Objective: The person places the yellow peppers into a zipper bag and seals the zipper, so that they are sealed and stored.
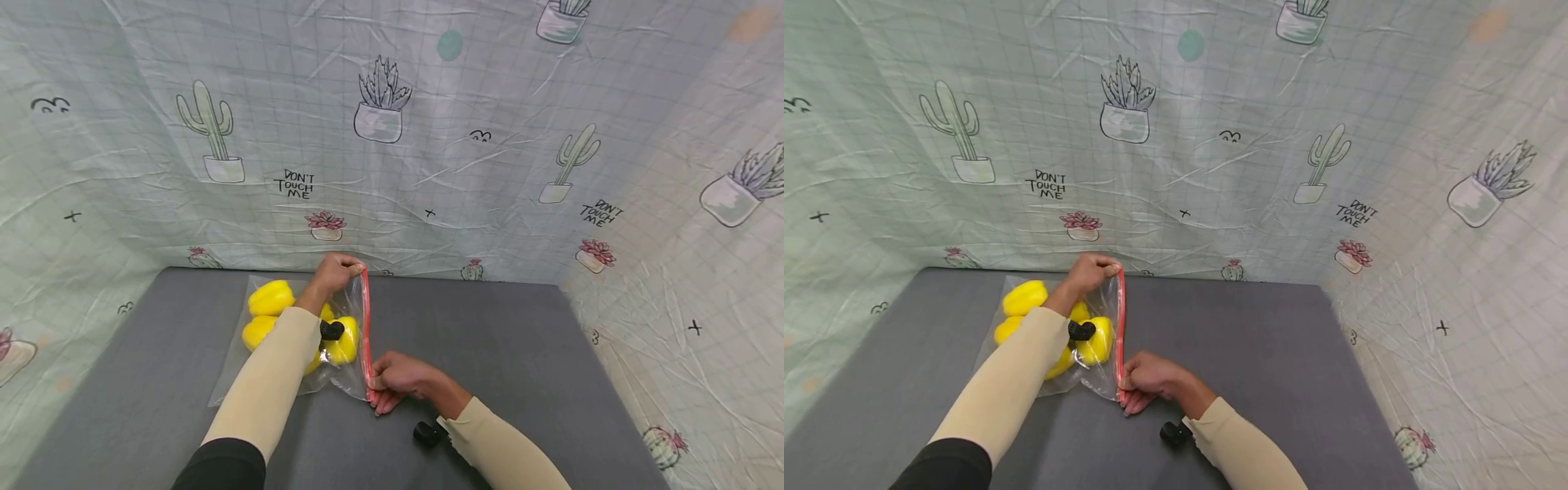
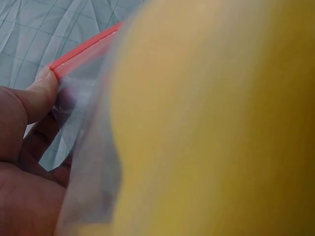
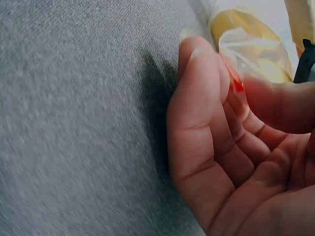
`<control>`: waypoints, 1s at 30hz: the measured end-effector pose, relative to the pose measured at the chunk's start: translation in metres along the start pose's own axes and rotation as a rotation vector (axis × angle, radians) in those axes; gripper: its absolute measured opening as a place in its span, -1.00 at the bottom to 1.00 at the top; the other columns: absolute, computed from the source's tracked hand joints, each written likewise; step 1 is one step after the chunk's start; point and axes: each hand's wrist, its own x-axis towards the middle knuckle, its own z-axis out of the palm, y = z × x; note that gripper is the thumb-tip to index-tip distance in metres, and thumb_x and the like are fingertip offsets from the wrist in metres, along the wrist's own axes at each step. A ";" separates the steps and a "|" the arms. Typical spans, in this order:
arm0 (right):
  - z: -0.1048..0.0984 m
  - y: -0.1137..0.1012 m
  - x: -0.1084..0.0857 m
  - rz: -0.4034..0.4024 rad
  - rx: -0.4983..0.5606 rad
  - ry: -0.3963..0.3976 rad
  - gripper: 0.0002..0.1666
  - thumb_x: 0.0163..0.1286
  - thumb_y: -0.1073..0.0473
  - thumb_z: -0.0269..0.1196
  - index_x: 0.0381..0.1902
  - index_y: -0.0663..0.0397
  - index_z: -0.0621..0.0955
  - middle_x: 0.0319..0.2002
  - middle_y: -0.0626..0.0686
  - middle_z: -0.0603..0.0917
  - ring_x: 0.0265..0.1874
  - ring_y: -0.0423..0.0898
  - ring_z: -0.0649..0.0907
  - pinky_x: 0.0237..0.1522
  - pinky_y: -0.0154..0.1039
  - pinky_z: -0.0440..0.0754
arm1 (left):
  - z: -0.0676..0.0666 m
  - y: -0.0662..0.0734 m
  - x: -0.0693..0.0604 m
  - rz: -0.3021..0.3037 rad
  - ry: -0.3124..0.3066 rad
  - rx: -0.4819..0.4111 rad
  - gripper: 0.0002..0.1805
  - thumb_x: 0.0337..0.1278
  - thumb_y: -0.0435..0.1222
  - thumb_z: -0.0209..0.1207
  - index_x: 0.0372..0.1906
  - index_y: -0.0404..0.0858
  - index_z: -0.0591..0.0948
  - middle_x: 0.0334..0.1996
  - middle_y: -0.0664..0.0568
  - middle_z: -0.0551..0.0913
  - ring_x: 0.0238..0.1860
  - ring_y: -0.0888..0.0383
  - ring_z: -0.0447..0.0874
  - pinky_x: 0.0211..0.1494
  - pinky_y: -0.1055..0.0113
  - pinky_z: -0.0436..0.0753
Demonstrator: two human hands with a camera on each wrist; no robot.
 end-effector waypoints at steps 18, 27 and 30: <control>-0.007 -0.001 0.004 0.037 -0.105 0.036 -0.78 0.43 0.28 0.33 -0.43 0.30 0.73 -0.59 0.10 0.74 -0.65 -0.14 0.73 -0.55 -0.24 0.75 | -0.003 0.002 -0.001 0.008 -0.048 0.084 -0.63 0.60 -0.20 0.08 0.21 -0.34 0.69 0.34 -0.25 0.59 0.34 -0.18 0.51 0.41 -0.09 0.52; -0.011 0.001 -0.006 -0.020 -0.225 0.190 -0.71 0.45 0.17 0.34 -0.41 0.30 0.75 -0.59 0.13 0.72 -0.68 -0.15 0.66 -0.52 -0.21 0.74 | -0.025 0.015 -0.021 -0.004 -0.089 0.206 -0.48 0.61 -0.08 0.04 0.43 -0.29 0.53 0.48 -0.23 0.45 0.46 -0.24 0.44 0.50 -0.17 0.46; -0.017 0.000 -0.011 -0.073 -0.324 0.355 -0.72 0.46 0.18 0.32 -0.40 0.29 0.73 -0.54 0.15 0.72 -0.62 -0.12 0.63 -0.51 -0.20 0.66 | -0.038 0.021 -0.035 -0.012 -0.101 0.203 -0.47 0.62 -0.07 0.03 0.46 -0.27 0.50 0.50 -0.21 0.42 0.48 -0.23 0.41 0.51 -0.17 0.45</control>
